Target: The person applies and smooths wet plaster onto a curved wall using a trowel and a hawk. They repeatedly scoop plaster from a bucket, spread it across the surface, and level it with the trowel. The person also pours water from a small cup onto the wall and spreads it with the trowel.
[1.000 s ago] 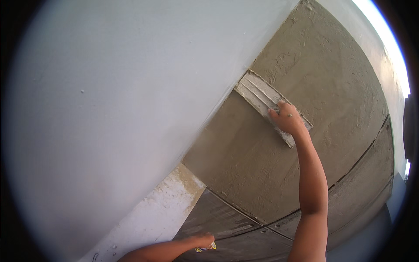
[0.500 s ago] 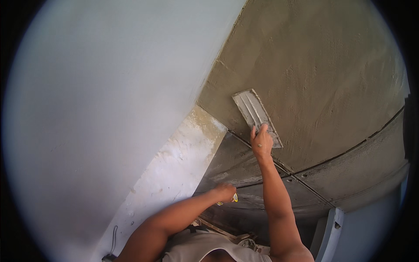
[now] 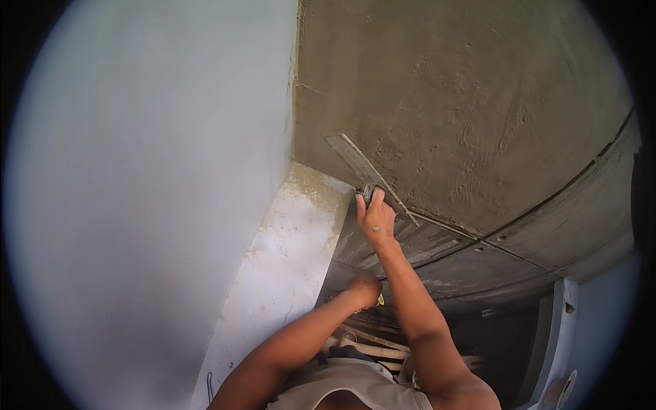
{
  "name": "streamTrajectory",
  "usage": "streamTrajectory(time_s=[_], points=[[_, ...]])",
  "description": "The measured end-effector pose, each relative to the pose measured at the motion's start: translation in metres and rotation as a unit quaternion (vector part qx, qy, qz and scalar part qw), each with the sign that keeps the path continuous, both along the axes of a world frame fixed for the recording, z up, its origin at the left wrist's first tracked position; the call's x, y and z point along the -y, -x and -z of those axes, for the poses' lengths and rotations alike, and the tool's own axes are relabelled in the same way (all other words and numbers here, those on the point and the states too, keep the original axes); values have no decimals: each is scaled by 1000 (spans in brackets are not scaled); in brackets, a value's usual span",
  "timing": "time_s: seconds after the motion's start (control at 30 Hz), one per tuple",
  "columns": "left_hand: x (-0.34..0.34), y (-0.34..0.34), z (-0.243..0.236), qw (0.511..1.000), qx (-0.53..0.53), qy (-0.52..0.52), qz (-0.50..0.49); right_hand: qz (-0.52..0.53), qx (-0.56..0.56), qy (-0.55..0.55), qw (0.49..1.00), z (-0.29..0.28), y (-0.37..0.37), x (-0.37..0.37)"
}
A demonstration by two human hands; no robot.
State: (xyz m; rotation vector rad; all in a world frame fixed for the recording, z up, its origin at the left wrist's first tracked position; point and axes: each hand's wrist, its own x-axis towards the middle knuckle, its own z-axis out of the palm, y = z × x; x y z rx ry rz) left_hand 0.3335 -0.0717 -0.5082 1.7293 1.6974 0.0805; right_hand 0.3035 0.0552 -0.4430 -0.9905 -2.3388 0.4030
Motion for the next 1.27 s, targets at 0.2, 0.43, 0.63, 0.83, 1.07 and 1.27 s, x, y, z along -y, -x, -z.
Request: streamTrajectory(time_s=[0.2,0.43,0.63,0.83,1.07,1.27], points=[[0,-1,14,997,37,39,-55,39,-40,-5,998,39,29,-11],[13,18,1,999,8,-22,-27,154,-192,-28,969,-2,-130,-81],[9,27,5,992,40,-78,-90,164,-426,1,890,-83,-268,-124],[27,-9,-26,991,45,-73,-103,-14,-165,-61,984,-15,-194,-72],[100,-1,-156,987,-9,-109,-115,-16,-28,-72,997,11,-224,-115],[212,-11,-330,938,-131,-111,-302,51,-155,-78,983,-71,-317,-156]])
